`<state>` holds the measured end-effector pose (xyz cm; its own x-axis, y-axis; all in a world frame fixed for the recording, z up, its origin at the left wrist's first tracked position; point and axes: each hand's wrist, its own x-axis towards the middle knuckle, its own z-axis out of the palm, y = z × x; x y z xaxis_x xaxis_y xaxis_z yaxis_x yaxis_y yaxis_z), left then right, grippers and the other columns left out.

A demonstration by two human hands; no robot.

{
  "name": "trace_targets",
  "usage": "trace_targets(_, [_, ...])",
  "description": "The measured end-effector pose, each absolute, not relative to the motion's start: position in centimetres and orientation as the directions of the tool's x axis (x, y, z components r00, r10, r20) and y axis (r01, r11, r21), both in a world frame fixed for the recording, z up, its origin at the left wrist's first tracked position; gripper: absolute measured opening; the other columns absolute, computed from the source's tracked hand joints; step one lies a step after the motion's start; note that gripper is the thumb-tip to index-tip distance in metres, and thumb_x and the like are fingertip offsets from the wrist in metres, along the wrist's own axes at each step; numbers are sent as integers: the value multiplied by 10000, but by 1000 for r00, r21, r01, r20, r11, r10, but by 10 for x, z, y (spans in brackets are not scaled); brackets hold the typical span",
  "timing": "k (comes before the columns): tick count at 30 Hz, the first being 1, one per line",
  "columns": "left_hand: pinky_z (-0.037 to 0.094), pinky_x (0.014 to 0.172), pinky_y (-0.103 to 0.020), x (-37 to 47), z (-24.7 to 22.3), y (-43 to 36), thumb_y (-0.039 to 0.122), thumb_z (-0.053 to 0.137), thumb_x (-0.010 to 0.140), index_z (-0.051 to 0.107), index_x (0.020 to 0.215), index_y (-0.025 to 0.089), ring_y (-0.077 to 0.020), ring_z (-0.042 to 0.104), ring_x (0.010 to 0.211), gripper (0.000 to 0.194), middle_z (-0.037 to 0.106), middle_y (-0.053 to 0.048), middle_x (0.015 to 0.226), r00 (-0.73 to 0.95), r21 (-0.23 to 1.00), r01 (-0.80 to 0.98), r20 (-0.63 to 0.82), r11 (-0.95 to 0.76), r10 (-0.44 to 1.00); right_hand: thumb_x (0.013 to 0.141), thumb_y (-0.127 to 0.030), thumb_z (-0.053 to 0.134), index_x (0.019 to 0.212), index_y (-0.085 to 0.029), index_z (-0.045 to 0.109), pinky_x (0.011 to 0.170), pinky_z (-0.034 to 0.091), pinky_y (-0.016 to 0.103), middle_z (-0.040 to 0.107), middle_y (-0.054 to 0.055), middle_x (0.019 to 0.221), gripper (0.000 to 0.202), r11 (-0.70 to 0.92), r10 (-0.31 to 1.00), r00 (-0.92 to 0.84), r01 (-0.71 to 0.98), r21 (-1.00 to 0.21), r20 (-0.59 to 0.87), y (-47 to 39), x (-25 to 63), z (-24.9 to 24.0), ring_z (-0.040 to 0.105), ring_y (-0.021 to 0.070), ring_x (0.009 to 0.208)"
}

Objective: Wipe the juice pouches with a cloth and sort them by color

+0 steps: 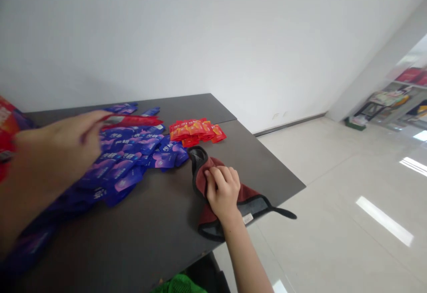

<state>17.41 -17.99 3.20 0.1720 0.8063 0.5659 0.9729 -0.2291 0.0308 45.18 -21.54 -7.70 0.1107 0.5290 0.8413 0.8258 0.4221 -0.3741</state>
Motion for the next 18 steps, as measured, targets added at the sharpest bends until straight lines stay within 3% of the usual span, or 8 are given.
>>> trace_targets(1, [434, 912, -443, 195, 45, -150, 196, 268, 933, 437, 1318, 171, -261, 558, 1093, 421, 582, -117, 1232, 208, -75, 977, 542, -199, 814, 846, -148, 545, 799, -191, 613, 653, 410, 300, 621, 36, 748, 93, 397, 495, 125, 848, -352, 860, -216, 453, -78, 536, 153, 698])
trace_targets(2, [450, 885, -419, 215, 53, -124, 157, 275, 918, 448, 1304, 158, -257, 581, 1058, 423, 604, -123, 1193, 233, -104, 972, 515, -210, 825, 836, -139, 557, 809, -194, 615, 647, 408, 300, 621, 36, 749, 85, 370, 460, 135, 869, -328, 878, -216, 455, -78, 532, 152, 689])
trace_targets(5, [483, 792, -379, 259, 56, -68, 103, 332, 872, 532, 1196, 130, -266, 635, 935, 382, 665, -140, 1018, 274, -148, 961, 446, -231, 852, 803, -109, 592, 855, -205, 616, 627, 401, 298, 617, 36, 745, 112, 289, 353, 148, 922, -258, 924, -218, 460, -79, 512, 150, 664])
trace_targets(8, [490, 751, -395, 281, 46, -36, 100, 326, 872, 544, 1148, 105, -301, 635, 925, 352, 656, -172, 992, 293, -177, 955, 420, -239, 859, 784, -91, 614, 903, -211, 607, 623, 408, 303, 616, 44, 753, 168, 235, 272, 142, 949, -209, 952, -220, 463, -78, 514, 157, 674])
trace_targets(11, [485, 779, -428, 293, 40, -14, 114, 301, 904, 514, 1164, 70, -307, 609, 985, 339, 627, -193, 1037, 324, -206, 943, 389, -262, 863, 771, -77, 629, 915, -202, 601, 622, 417, 308, 619, 50, 752, 193, 229, 269, 138, 952, -203, 953, -221, 464, -76, 513, 161, 680])
trace_targets(16, [501, 820, -405, 303, 5, -2, 313, 516, 893, 566, 1093, 133, -192, 600, 943, 274, 612, -78, 1055, 452, -234, 882, 172, -409, 875, 780, -71, 615, 920, -210, 607, 616, 426, 298, 613, 36, 753, 198, 274, 309, 186, 922, -275, 933, -221, 465, -77, 514, 147, 671])
trace_targets(18, [511, 804, -395, 303, -16, -7, 337, 540, 880, 564, 1104, 140, -184, 600, 928, 299, 603, -75, 1069, 475, -227, 867, 114, -443, 872, 776, -70, 615, 917, -213, 610, 610, 429, 297, 608, 34, 753, 201, 286, 321, 217, 906, -313, 922, -221, 466, -78, 520, 148, 667])
